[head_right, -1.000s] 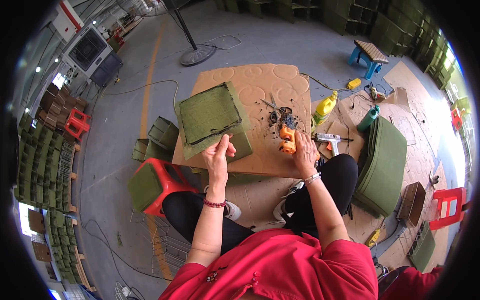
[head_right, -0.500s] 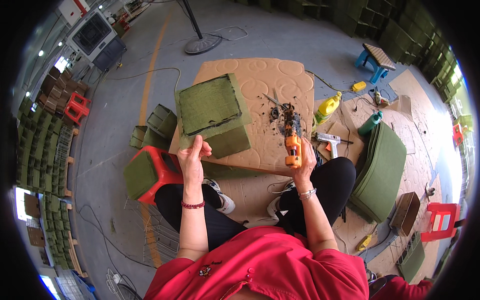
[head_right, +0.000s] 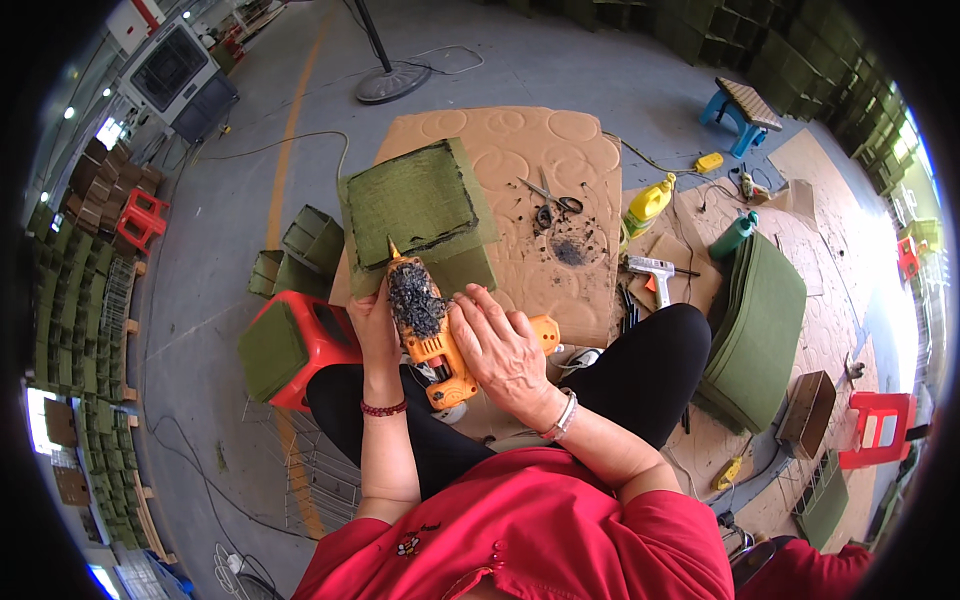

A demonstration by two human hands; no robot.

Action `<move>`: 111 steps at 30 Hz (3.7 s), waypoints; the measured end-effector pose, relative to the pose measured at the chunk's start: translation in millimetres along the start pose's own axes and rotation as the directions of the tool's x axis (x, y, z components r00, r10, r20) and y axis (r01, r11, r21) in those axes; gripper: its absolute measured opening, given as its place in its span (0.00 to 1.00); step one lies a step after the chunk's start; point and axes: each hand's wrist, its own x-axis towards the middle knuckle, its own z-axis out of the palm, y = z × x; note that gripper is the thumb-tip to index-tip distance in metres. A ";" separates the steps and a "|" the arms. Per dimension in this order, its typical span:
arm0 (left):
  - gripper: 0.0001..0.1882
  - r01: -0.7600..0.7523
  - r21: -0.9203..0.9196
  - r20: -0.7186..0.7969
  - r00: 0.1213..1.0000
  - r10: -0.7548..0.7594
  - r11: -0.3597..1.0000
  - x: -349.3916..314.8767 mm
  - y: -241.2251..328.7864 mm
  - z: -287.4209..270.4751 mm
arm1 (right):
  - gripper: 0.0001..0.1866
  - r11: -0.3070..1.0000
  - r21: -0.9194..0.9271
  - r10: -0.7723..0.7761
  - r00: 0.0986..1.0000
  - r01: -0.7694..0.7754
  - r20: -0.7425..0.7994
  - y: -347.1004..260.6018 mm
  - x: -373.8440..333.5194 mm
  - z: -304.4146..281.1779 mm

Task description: Assembling mesh and wire components using a hot glue gun in a manufacturing setting.

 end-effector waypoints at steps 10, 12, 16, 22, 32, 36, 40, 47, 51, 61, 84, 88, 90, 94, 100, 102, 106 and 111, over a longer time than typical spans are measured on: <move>0.14 -0.023 0.151 0.097 0.995 0.009 0.988 -0.3 10.8 -4.3 | 0.24 0.988 -0.089 0.125 0.992 -0.123 0.010 22.1 -16.1 -10.8; 0.13 -0.018 0.145 0.088 0.996 0.005 0.989 -0.7 13.6 -3.2 | 0.24 0.986 -0.104 0.135 0.991 -0.133 0.013 28.1 -18.1 -19.4; 0.13 -0.042 0.135 0.094 0.995 0.030 0.990 0.5 6.8 -3.5 | 0.22 0.963 -0.098 0.251 0.968 -0.250 -0.001 60.6 -32.2 -20.3; 0.11 -0.057 0.169 0.229 0.973 0.017 0.984 30.4 21.3 -45.0 | 0.22 0.900 0.071 0.435 0.873 -0.431 -0.220 104.2 -69.1 -13.4; 0.22 -0.010 0.066 -0.133 0.991 0.019 0.998 56.0 18.9 -87.8 | 0.18 0.400 0.717 0.720 0.680 -0.571 0.140 117.2 -63.3 19.5; 0.41 0.104 -0.081 -0.324 0.938 -0.125 0.991 24.6 -27.7 -53.3 | 0.17 -0.005 0.960 0.671 0.710 -0.281 0.212 129.1 -5.1 47.2; 0.43 0.036 -0.238 -0.169 0.983 -0.078 0.971 27.8 -60.8 -24.5 | 0.19 -0.407 0.910 0.568 0.760 -0.072 0.314 133.4 39.6 102.0; 0.43 0.219 -0.312 0.136 0.973 -0.185 0.925 101.3 -74.6 -34.6 | 0.22 -0.757 0.648 0.466 0.766 0.086 0.443 114.0 47.5 141.6; 0.41 0.054 -0.365 0.110 0.994 -0.015 0.929 87.2 -48.8 -27.1 | 0.21 -0.772 0.635 0.366 0.813 -0.006 0.452 114.4 12.7 128.7; 0.09 -0.754 0.656 0.473 0.383 0.794 -0.027 -14.6 20.6 50.7 | 0.23 -0.612 0.767 0.243 0.877 -0.192 0.414 155.3 -34.6 32.4; 0.18 -0.104 0.477 0.108 0.992 0.059 0.873 -13.1 -20.4 106.1 | 0.19 -0.727 0.648 0.136 0.878 -0.227 0.460 162.1 -47.4 39.3; 0.22 -0.054 0.469 0.032 0.999 0.043 0.881 -6.8 -17.4 116.5 | 0.18 -0.736 0.647 0.180 0.864 -0.198 0.470 160.7 -47.4 39.3; 0.20 -0.077 0.444 -0.007 0.996 0.089 0.893 -7.7 -17.2 117.2 | 0.20 -0.697 0.693 0.245 0.845 -0.187 0.475 159.4 -49.0 38.7; 0.17 -0.139 0.475 0.022 0.989 0.146 0.869 -5.7 -20.0 96.6 | 0.21 -0.715 0.667 0.228 0.834 -0.207 0.503 162.4 -54.4 43.3; 0.16 -0.090 0.546 0.112 0.993 0.034 0.833 -11.3 18.2 50.7 | 0.23 -0.704 0.659 0.116 0.873 -0.265 0.475 155.9 -56.2 28.8; 0.15 -0.084 0.554 0.132 0.991 0.012 0.828 -17.3 18.2 54.0 | 0.24 -0.705 0.648 0.081 0.876 -0.288 0.476 143.3 -53.6 30.8; 0.16 -0.108 0.552 0.099 0.993 0.063 0.827 -27.9 2.4 62.6 | 0.24 -0.714 0.614 -0.003 0.878 -0.336 0.478 119.6 -40.0 34.3; 0.22 -0.083 0.524 0.071 0.996 0.053 0.848 -28.3 3.7 67.4 | 0.24 -0.727 0.614 0.041 0.873 -0.307 0.485 115.9 -40.5 43.7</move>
